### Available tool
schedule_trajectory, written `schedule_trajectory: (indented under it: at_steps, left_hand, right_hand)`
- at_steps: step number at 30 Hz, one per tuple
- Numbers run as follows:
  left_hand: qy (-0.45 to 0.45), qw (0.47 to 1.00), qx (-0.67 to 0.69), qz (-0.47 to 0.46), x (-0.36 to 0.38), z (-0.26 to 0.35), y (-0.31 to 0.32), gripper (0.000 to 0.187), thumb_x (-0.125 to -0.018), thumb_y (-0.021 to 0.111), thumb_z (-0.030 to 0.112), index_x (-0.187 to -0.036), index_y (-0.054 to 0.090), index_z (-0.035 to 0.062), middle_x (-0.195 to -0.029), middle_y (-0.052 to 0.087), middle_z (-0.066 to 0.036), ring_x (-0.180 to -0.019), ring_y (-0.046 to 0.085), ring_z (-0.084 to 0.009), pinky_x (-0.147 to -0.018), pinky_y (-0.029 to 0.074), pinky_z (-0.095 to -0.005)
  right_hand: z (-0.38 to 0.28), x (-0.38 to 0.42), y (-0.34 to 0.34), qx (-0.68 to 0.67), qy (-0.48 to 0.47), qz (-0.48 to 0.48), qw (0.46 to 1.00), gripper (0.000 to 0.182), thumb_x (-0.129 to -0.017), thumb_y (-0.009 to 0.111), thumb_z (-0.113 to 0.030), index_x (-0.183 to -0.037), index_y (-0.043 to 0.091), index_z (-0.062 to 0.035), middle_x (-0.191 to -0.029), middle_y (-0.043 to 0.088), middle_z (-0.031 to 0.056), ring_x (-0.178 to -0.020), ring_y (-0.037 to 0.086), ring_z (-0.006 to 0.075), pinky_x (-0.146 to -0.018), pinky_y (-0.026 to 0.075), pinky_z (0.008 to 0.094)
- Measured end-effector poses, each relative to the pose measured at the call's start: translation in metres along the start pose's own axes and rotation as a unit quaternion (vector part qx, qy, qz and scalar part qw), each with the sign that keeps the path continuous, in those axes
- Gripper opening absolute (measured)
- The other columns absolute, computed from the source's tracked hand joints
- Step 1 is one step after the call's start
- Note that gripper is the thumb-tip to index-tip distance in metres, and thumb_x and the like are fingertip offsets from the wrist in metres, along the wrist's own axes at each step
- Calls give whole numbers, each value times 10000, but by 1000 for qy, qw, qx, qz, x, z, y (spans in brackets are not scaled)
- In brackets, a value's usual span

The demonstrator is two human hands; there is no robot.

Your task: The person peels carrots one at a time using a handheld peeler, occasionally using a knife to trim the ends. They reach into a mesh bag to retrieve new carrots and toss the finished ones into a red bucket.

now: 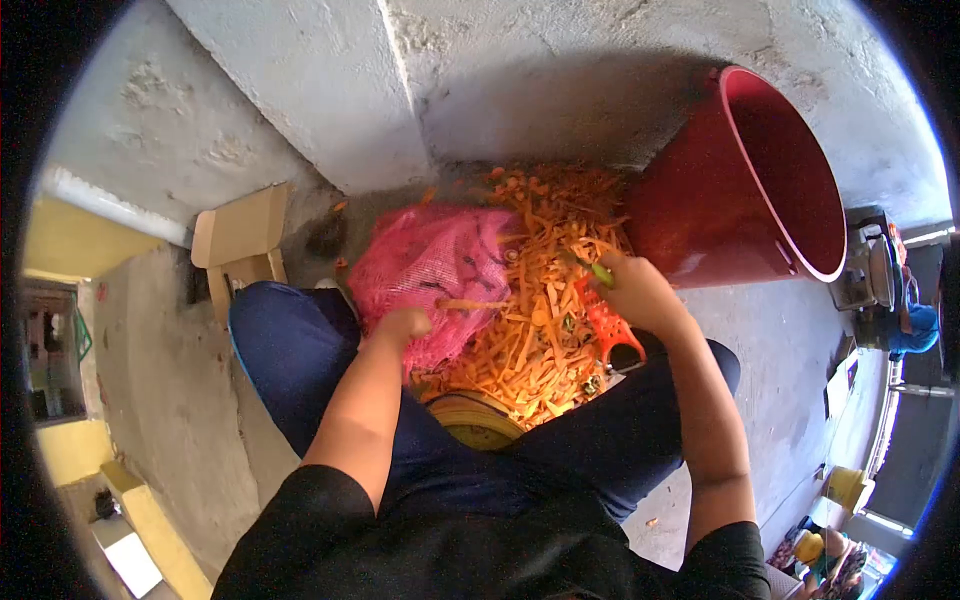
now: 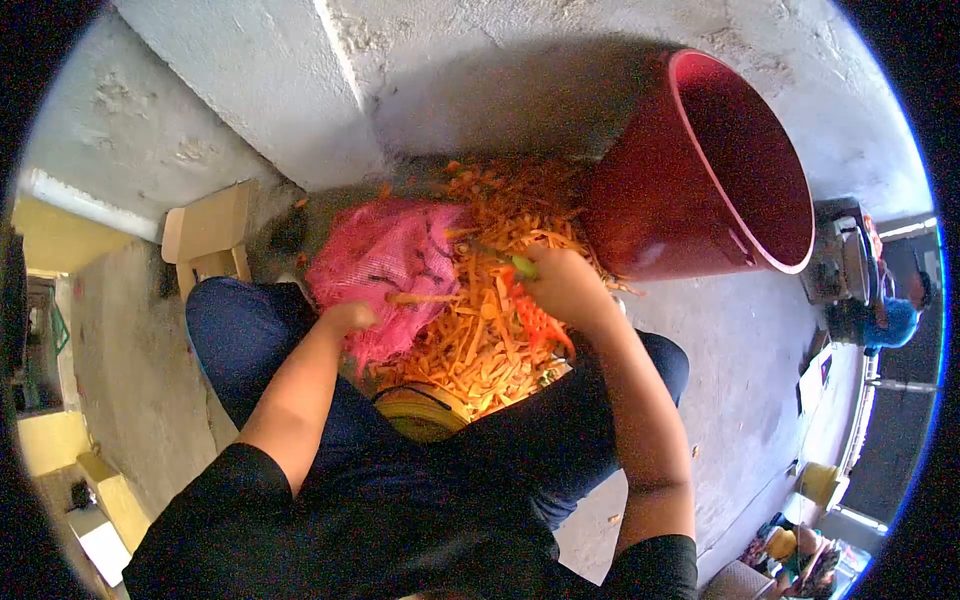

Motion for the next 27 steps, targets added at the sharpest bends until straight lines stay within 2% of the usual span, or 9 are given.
schedule_trajectory:
  at_steps: [4,5,8,12,14,17,20,23,27]
  left_hand:
    - [50,971,225,-72,-10,37,38,321,-774,411,225,-972,538,6,-894,567,-223,-799,569,-327,-685,458,-410]
    - [72,956,274,-80,-10,42,43,310,-778,408,208,-977,532,6,-881,571,-218,-784,574,-319,-671,464,-403]
    - [50,989,-38,137,-91,-24,46,255,-763,424,166,-927,559,25,-890,577,-183,-792,577,-280,-655,473,-373]
    - [26,969,-175,172,-29,-2,-47,264,-743,442,144,-968,547,58,-1007,548,-141,-925,530,-274,-766,443,-364]
    - [6,964,-214,157,-20,6,-80,297,-732,449,133,-1014,523,75,-1069,519,-123,-991,496,-270,-806,426,-359]
    - [84,921,-265,272,-29,10,-119,337,-737,440,100,-1072,472,88,-1121,476,-112,-1016,476,-268,-802,431,-358]
    - [149,918,-255,265,-42,13,-146,390,-744,433,87,-1133,420,99,-1168,438,-107,-1027,472,-255,-774,445,-367]
    - [112,934,-231,249,-36,19,-160,333,-758,419,94,-1083,491,85,-1111,491,-102,-1038,469,-248,-790,433,-383]
    - [-65,966,-207,144,-71,-49,-120,263,-778,386,109,-936,593,72,-983,563,-76,-1016,485,-224,-765,437,-374]
  right_hand:
    - [48,-40,5,-58,64,38,996,224,-757,541,-205,-800,500,10,-673,528,224,-644,519,376,-574,395,401]
    - [59,-48,10,-6,83,36,996,249,-735,550,-229,-847,521,-8,-755,559,229,-742,529,399,-640,422,430]
    - [58,-68,26,-33,86,-18,996,260,-744,540,-231,-881,524,-10,-774,560,234,-767,529,397,-657,424,422]
    - [50,-83,36,-27,23,-6,999,281,-743,535,-233,-924,521,-18,-805,561,235,-792,530,392,-673,420,428]
    - [50,-88,44,-38,57,-51,996,278,-738,540,-231,-918,521,-18,-819,562,230,-799,527,391,-683,416,432]
    - [45,-96,57,-49,44,-74,995,279,-737,543,-232,-915,523,-19,-818,564,225,-794,527,391,-687,414,433]
    - [42,-104,62,-34,43,-98,994,275,-736,545,-236,-915,526,-28,-818,566,221,-792,529,390,-688,414,432]
    - [37,-112,63,-44,30,-96,994,249,-746,538,-230,-889,512,-28,-769,559,211,-745,531,376,-652,407,422]
    - [36,-117,64,-47,25,-81,995,219,-765,523,-222,-829,483,-16,-671,544,195,-650,531,352,-582,394,406]
Point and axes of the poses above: each hand's wrist, its own x-axis away from the middle knuckle, its own y-axis out of the palm, z = x × y, the point moved 10 cm from there along -x, towards the middle knuckle
